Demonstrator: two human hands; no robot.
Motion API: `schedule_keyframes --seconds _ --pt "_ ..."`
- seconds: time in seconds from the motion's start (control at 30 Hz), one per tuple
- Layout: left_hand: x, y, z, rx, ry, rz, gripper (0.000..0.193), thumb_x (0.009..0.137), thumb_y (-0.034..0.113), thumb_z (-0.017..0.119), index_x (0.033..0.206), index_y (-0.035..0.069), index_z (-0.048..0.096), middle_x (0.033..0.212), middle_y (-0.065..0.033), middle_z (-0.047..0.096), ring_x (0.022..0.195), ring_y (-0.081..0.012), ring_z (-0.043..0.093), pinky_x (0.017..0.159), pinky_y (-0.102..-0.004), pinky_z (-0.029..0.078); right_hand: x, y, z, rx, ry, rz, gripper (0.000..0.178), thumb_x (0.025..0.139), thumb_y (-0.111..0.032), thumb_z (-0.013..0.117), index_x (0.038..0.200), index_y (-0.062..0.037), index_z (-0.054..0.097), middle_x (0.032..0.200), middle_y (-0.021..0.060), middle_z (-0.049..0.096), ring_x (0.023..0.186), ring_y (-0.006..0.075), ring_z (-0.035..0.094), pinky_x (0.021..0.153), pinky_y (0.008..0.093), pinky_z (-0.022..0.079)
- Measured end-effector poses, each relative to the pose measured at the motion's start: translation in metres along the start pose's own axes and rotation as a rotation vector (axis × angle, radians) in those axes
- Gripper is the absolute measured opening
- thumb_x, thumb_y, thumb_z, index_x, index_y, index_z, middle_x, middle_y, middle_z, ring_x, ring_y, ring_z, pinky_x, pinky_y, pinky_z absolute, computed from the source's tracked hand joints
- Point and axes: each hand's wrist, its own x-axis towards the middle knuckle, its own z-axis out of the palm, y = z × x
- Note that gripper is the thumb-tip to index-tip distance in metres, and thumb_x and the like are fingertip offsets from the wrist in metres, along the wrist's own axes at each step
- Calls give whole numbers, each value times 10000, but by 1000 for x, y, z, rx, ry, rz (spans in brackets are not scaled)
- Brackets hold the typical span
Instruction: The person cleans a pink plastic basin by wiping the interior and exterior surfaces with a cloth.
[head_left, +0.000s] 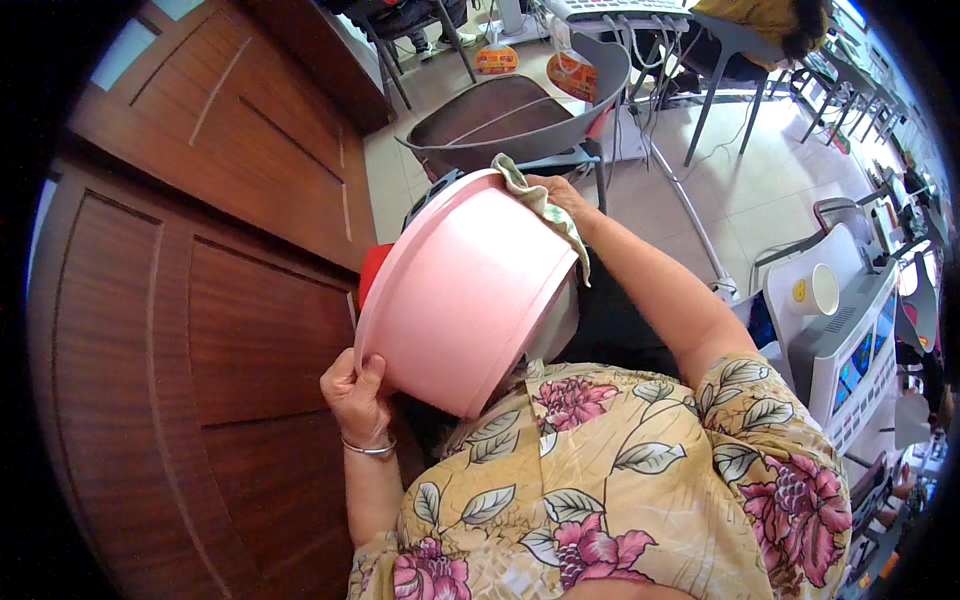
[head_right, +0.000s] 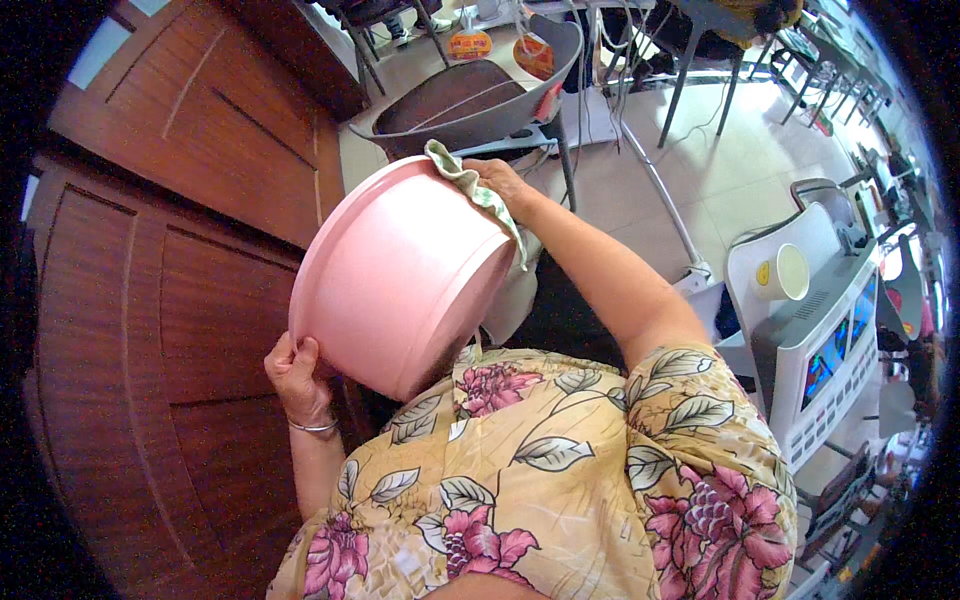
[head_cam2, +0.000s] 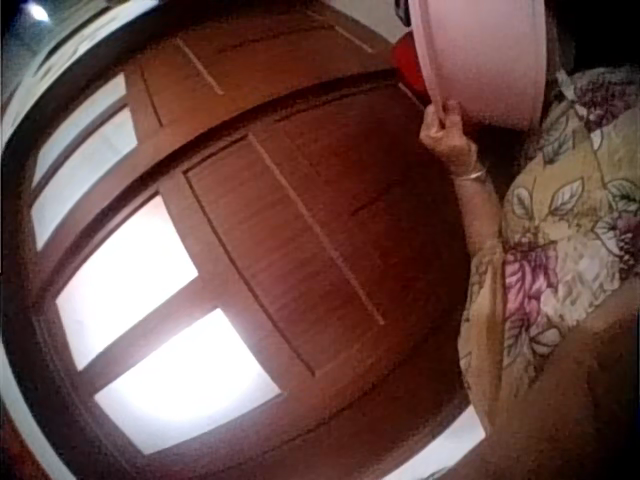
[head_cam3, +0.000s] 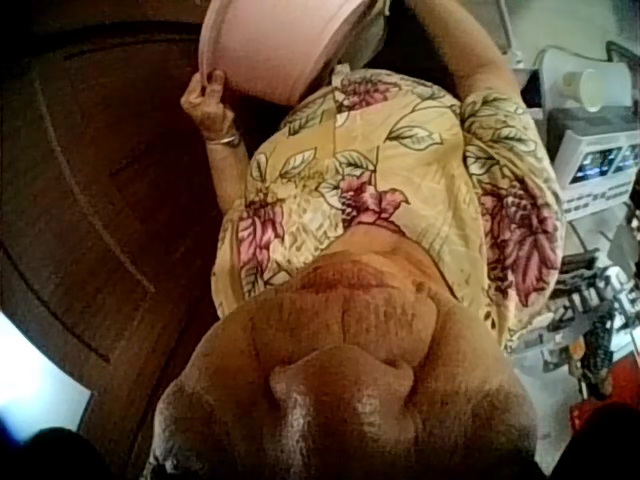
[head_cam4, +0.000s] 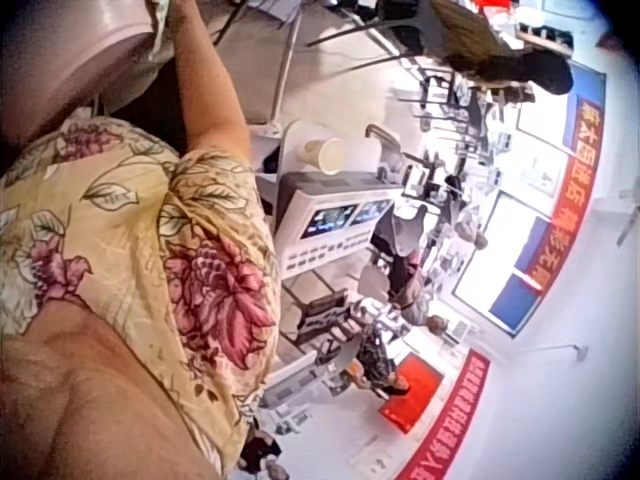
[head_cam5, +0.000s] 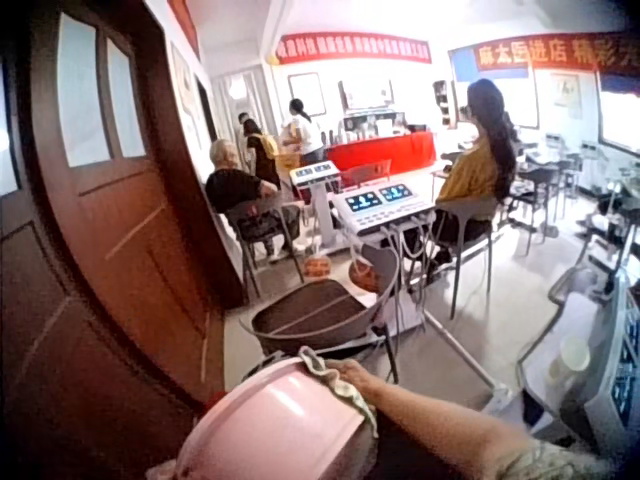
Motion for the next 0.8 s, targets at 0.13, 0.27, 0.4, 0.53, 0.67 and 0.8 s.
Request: schedule_keyframes --seconds 0.13,0.27,0.4,0.53,0.67,0.8 --pt "5 -1 -9 -102 35 -42 296 855 224 697 989 -35 645 863 -29 644 743 -121 574 681 -266 454 -7 -3 14 -290 24 32 457 911 -223 592 1317 -59 463 1219 114 560 1027 209 581 874 289 484" --pt "10 7 0 -349 126 -108 404 922 256 600 1174 -56 553 1115 -100 612 1004 -187 575 874 -347 456 -23 8 24 -825 35 -277 488 905 -239 586 1339 -63 447 1274 124 532 1077 213 569 910 306 467" --pt "13 -10 -3 -536 243 -186 409 944 232 548 1245 -43 505 1252 -110 552 1142 -215 515 992 -372 394 -49 25 34 -1152 37 -416 520 898 -254 580 1360 -68 430 1330 133 504 1127 218 556 946 323 450" --pt "15 -16 -7 -571 288 -225 438 937 229 548 1281 -34 484 1295 -131 529 1191 -245 489 1041 -407 361 -61 75 48 -601 -76 -123 405 895 -244 567 1255 -59 540 1212 127 599 1061 239 598 896 351 470" --pt "20 2 4 -643 255 -256 490 927 230 566 1323 -27 434 1315 -143 508 1230 -263 458 1065 -424 336 -65 132 69 -563 -110 19 230 937 -159 494 1114 -62 603 1102 104 644 955 202 630 807 362 505" --pt "19 5 23 -781 165 -252 536 926 232 582 1372 14 380 1348 -128 477 1255 -276 434 1079 -444 325 -66 62 113 735 74 643 171 948 -159 518 1052 -77 627 1043 83 660 881 195 653 754 315 527"
